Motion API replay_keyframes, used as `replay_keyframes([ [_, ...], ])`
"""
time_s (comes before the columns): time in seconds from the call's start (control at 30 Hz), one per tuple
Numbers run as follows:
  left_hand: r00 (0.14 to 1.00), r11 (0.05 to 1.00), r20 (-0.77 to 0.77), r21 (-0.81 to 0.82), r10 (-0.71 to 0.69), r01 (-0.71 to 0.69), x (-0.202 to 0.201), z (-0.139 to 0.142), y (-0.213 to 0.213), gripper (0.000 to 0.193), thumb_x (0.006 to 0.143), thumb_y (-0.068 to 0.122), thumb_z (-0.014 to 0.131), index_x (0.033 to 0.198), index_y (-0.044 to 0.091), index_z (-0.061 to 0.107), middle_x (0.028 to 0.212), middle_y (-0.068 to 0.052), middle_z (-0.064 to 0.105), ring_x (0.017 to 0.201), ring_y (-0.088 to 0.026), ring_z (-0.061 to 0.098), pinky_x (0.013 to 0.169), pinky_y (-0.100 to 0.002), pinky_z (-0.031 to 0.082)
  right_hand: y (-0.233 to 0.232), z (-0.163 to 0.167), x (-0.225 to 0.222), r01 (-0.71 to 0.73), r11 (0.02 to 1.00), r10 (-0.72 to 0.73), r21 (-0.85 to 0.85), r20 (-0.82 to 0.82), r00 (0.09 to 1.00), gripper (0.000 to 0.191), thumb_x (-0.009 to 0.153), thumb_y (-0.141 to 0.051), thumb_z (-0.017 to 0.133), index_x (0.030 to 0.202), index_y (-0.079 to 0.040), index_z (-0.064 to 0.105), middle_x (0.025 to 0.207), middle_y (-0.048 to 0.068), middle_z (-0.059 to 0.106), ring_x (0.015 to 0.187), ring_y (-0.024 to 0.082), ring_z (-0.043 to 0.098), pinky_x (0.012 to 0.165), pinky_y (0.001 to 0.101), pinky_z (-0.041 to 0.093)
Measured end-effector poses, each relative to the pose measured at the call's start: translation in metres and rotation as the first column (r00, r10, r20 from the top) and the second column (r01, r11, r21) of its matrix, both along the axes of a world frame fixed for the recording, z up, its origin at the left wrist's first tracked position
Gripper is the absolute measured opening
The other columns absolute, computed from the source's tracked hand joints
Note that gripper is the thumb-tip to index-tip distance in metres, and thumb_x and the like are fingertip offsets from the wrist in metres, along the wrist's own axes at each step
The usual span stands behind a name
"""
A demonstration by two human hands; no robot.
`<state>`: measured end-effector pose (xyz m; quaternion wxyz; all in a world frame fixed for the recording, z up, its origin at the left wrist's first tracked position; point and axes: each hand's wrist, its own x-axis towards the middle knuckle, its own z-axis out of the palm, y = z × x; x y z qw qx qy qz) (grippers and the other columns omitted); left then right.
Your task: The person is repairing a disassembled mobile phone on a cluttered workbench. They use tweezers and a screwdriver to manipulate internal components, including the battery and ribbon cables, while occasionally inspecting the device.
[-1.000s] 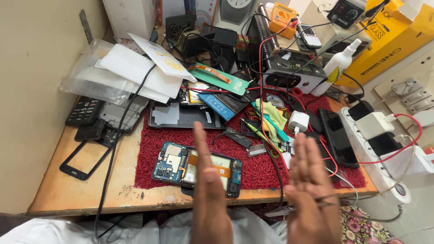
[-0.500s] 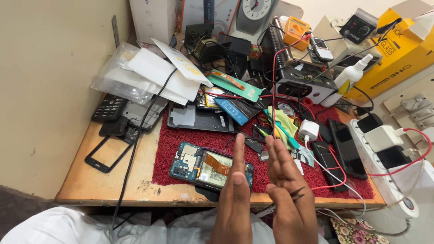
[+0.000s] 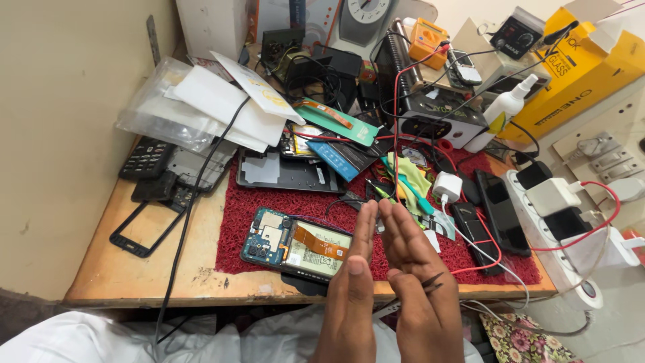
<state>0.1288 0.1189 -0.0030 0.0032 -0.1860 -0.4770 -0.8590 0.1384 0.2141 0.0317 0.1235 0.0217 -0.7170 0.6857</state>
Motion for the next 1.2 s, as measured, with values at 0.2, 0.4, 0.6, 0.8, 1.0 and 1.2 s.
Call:
replay_keyframes([
  [0.2,0.999,0.996,0.048,0.083,-0.019,0.015,0.003,0.003,0.0,0.085,0.107,0.057,0.019,0.164,-0.006,0.016,0.175,-0.024,0.023,0.159,-0.034,0.019,0.129,-0.042,0.012,0.008,0.004,0.001,0.059,0.998,-0.059,0.03,-0.015,0.998,0.073,0.082,0.014,0.033,0.155,0.008,0.032,0.164,0.022,0.042,0.155,0.03,0.036,0.12,0.0393,0.023],
  [0.4,1.0,1.0,0.0,0.014,-0.008,0.008,0.003,0.002,0.006,0.085,0.108,0.056,0.019,0.164,-0.008,0.017,0.176,-0.024,0.021,0.165,-0.032,0.017,0.129,-0.041,0.011,0.004,0.003,0.002,0.062,0.986,-0.054,0.152,-0.06,0.997,0.073,0.082,0.016,0.035,0.155,0.01,0.031,0.164,0.024,0.04,0.155,0.029,0.036,0.123,0.0363,0.025],
  [0.6,0.996,0.996,0.068,0.075,-0.057,0.052,0.002,0.003,0.008,0.087,0.106,0.059,0.021,0.164,-0.007,0.017,0.176,-0.022,0.021,0.163,-0.031,0.018,0.128,-0.04,0.014,-0.012,0.002,0.002,0.131,0.944,-0.122,0.304,-0.046,0.991,0.072,0.082,0.012,0.038,0.154,0.007,0.035,0.16,0.024,0.047,0.149,0.028,0.046,0.112,0.0315,0.039],
  [0.8,0.993,0.987,0.068,0.135,-0.097,0.088,0.008,-0.005,0.009,0.089,0.107,0.062,0.024,0.165,-0.004,0.014,0.173,-0.022,0.02,0.158,-0.035,0.027,0.121,-0.041,0.024,-0.012,-0.006,0.006,0.121,0.959,-0.123,0.257,-0.005,0.992,0.074,0.081,0.011,0.037,0.155,0.006,0.037,0.158,0.025,0.05,0.146,0.028,0.051,0.111,0.0311,0.041],
  [1.0,0.998,0.998,0.003,0.003,0.055,-0.055,-0.005,-0.026,0.013,0.092,0.105,0.066,0.021,0.164,-0.004,0.022,0.169,-0.022,0.028,0.162,-0.032,0.028,0.126,-0.037,0.015,0.006,-0.019,0.001,0.155,0.937,-0.157,0.313,-0.018,0.987,0.08,0.084,0.009,0.041,0.164,0.0,0.04,0.16,0.018,0.05,0.1,0.035,0.069,0.076,0.0227,0.046],
  [1.2,0.999,0.984,-0.011,-0.174,0.039,-0.04,-0.038,-0.045,0.028,0.105,0.093,0.075,0.01,0.164,-0.002,0.015,0.172,-0.021,0.028,0.159,-0.028,0.029,0.128,-0.038,0.018,0.036,-0.041,-0.028,-0.086,0.955,0.061,0.285,0.097,0.993,0.079,0.088,0.002,0.048,0.163,-0.007,0.023,0.174,0.011,0.028,0.151,0.02,0.034,0.069,0.0195,0.048],
])
